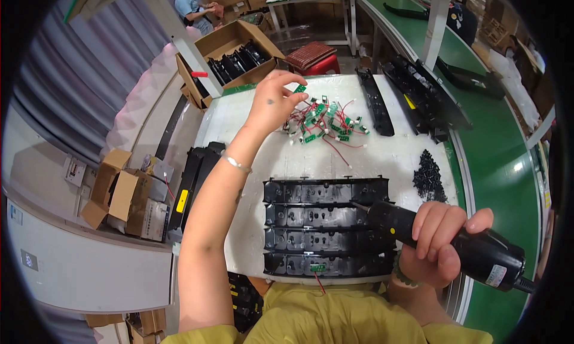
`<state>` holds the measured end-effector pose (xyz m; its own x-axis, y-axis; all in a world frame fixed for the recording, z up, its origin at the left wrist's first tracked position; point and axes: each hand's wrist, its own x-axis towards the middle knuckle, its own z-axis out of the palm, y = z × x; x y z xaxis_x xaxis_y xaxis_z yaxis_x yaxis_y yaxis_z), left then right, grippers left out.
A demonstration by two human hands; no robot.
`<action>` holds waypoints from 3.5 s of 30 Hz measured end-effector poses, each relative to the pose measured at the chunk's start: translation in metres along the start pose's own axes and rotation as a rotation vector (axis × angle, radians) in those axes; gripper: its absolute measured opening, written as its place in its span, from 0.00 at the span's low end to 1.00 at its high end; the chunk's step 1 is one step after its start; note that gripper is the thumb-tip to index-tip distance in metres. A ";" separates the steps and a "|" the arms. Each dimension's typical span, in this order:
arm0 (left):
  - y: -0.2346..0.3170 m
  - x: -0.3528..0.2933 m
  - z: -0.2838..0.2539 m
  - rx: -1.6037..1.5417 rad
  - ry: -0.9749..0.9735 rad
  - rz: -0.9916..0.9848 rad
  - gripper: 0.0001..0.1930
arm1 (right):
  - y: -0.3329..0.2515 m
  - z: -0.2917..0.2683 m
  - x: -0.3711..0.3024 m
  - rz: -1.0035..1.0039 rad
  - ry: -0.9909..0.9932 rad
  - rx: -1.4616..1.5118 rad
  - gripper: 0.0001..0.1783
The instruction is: Assembling electronic components by fastening small circuit boards into plastic housings using an electric screwdriver.
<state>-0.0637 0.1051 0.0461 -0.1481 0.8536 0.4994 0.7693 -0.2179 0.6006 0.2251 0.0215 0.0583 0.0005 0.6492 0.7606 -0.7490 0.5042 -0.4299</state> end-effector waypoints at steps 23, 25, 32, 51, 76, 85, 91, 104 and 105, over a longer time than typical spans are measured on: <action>-0.020 -0.058 -0.031 0.415 0.057 0.179 0.07 | 0.004 0.004 -0.004 0.030 -0.123 0.106 0.19; -0.012 -0.070 -0.034 0.314 0.310 0.099 0.07 | 0.002 0.005 -0.007 0.039 -0.124 0.102 0.18; 0.002 -0.096 -0.041 -0.118 0.461 -0.121 0.06 | 0.001 0.006 -0.013 0.073 -0.116 0.048 0.21; 0.067 -0.224 0.027 -0.069 -0.229 -0.028 0.11 | 0.012 0.004 -0.056 0.314 -0.483 -0.029 0.20; 0.057 -0.234 0.040 -0.045 -0.246 -0.008 0.11 | 0.024 0.009 -0.058 0.375 -0.577 -0.138 0.21; 0.055 -0.235 0.038 -0.132 -0.245 -0.011 0.09 | 0.026 0.017 -0.059 0.413 -0.589 -0.159 0.18; 0.054 -0.236 0.035 -0.223 -0.241 -0.007 0.09 | 0.036 0.025 -0.058 0.392 -0.691 -0.145 0.16; 0.055 -0.230 0.037 -0.217 -0.252 -0.036 0.10 | 0.035 0.022 -0.036 0.554 -0.850 -0.090 0.21; 0.057 -0.230 0.036 -0.173 -0.240 -0.041 0.11 | 0.035 0.019 -0.036 0.507 -0.757 -0.075 0.19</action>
<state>0.0362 -0.0865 -0.0568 -0.0099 0.9465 0.3226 0.6456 -0.2403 0.7249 0.1862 0.0044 0.0251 -0.7713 0.2690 0.5769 -0.4963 0.3135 -0.8096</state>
